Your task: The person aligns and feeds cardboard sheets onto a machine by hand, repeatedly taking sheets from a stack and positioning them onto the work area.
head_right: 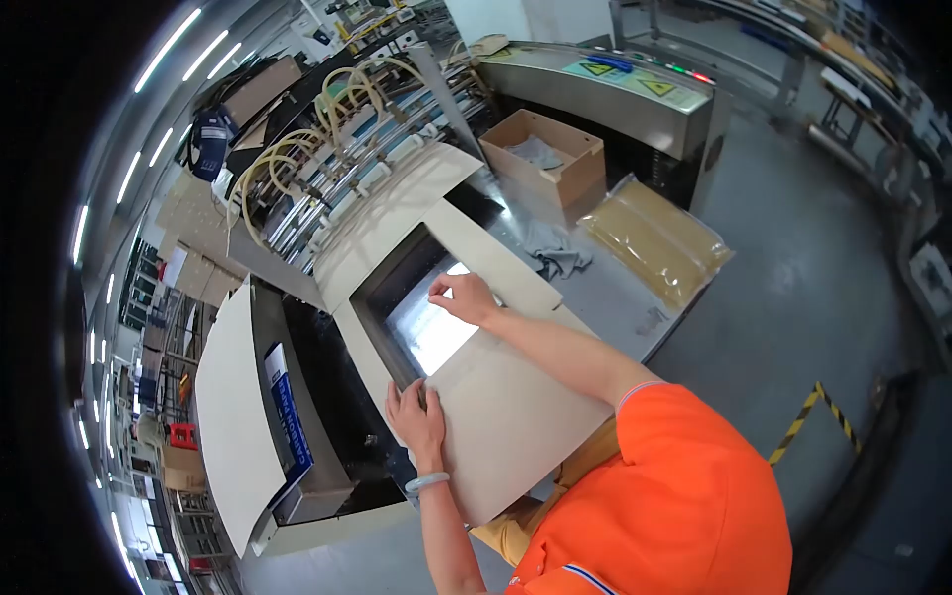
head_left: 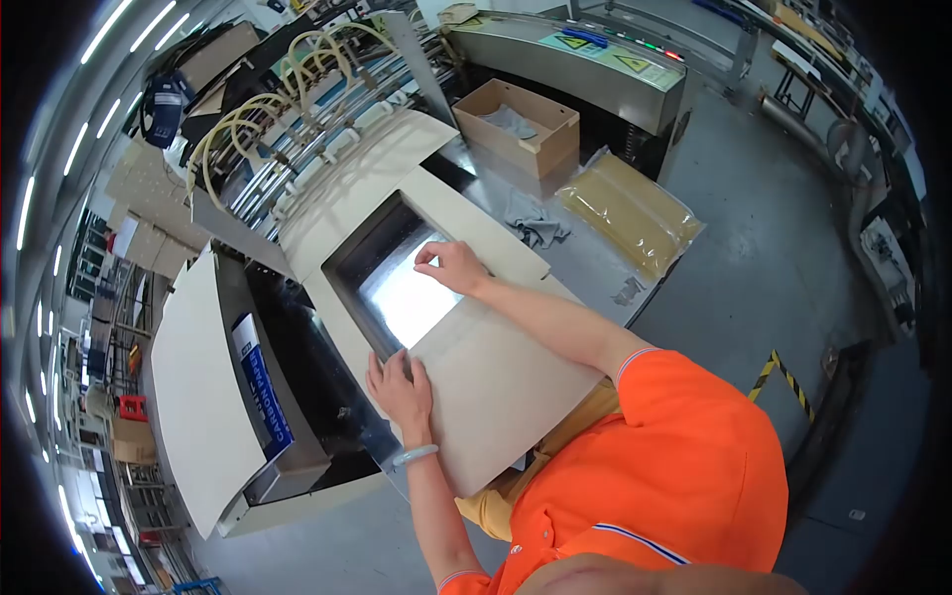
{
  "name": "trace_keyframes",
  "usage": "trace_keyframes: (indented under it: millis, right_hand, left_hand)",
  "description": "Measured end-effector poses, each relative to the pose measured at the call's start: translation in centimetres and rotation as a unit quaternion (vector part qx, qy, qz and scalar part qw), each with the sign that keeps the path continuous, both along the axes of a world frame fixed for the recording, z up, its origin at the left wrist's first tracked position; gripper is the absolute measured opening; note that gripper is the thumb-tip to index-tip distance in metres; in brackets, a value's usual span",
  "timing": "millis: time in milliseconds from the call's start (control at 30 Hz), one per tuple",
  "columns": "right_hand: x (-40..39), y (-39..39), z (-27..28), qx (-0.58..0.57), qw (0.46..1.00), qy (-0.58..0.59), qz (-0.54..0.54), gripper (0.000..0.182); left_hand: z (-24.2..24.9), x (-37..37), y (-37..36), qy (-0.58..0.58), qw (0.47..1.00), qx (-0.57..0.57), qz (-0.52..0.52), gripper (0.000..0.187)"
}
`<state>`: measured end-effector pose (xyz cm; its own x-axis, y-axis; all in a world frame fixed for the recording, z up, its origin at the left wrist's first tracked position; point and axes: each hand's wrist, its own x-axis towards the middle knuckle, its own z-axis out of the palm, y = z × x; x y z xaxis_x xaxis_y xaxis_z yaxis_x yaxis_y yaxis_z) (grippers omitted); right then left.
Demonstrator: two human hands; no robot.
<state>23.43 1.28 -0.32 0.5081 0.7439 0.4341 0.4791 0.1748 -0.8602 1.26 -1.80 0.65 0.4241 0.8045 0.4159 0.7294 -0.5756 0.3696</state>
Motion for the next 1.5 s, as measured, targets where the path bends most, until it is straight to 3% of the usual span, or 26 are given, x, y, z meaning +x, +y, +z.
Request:
trace_keyframes:
  millis: [233, 367, 467, 533, 600, 633, 700, 867, 1233, 1367, 1500]
  right_hand:
    - [0.0, -0.2, 0.3, 0.002, 1.000, -0.020, -0.004, 0.012]
    - [0.7, -0.5, 1.1, 0.028, 0.986, -0.120, -0.108, 0.013]
    - [2.5, 0.1, 0.3, -0.003, 0.975, -0.177, -0.131, 0.023]
    - [3.2, 0.0, 0.1, -0.045, 0.930, -0.269, -0.247, 0.038]
    - [3.9, 0.0, -0.3, -0.179, 0.903, -0.263, -0.288, 0.051]
    - [4.1, -0.3, -0.2, -0.177, 0.905, -0.264, -0.284, 0.051]
    - [4.7, -0.9, 0.1, -0.281, 0.888, -0.232, -0.280, 0.059]
    - [5.7, -1.0, 0.2, -0.348, 0.902, -0.152, -0.207, 0.060]
    - [5.8, -1.3, 0.2, -0.291, 0.907, -0.189, -0.238, 0.056]
    - [6.6, -1.7, 1.3, -0.138, 0.957, -0.127, -0.220, 0.044]
    - [7.4, -1.7, 1.3, -0.191, 0.956, -0.070, -0.213, 0.038]
  left_hand:
    - [0.0, 0.1, -0.3, 0.010, 1.000, -0.010, 0.004, 0.025]
    - [0.2, 0.0, -0.5, 0.006, 1.000, -0.011, 0.011, 0.025]
    - [0.2, 0.1, -0.6, 0.000, 1.000, -0.013, 0.013, 0.025]
    - [0.2, 0.1, -0.6, -0.005, 1.000, -0.016, 0.016, 0.025]
    - [0.2, 0.0, -0.7, -0.007, 1.000, -0.013, 0.019, 0.025]
    - [0.1, 0.1, -0.7, -0.009, 1.000, -0.010, 0.019, 0.024]
    - [0.1, 0.1, -0.7, -0.014, 1.000, -0.004, 0.015, 0.024]
    - [-0.3, 0.1, -0.4, -0.010, 1.000, 0.010, 0.016, 0.024]
    - [0.2, 0.2, -0.7, -0.017, 1.000, 0.006, 0.013, 0.023]
    - [0.1, 0.1, -0.6, -0.016, 1.000, 0.010, 0.001, 0.023]
    - [0.0, 0.2, -0.5, -0.018, 1.000, 0.009, 0.007, 0.023]
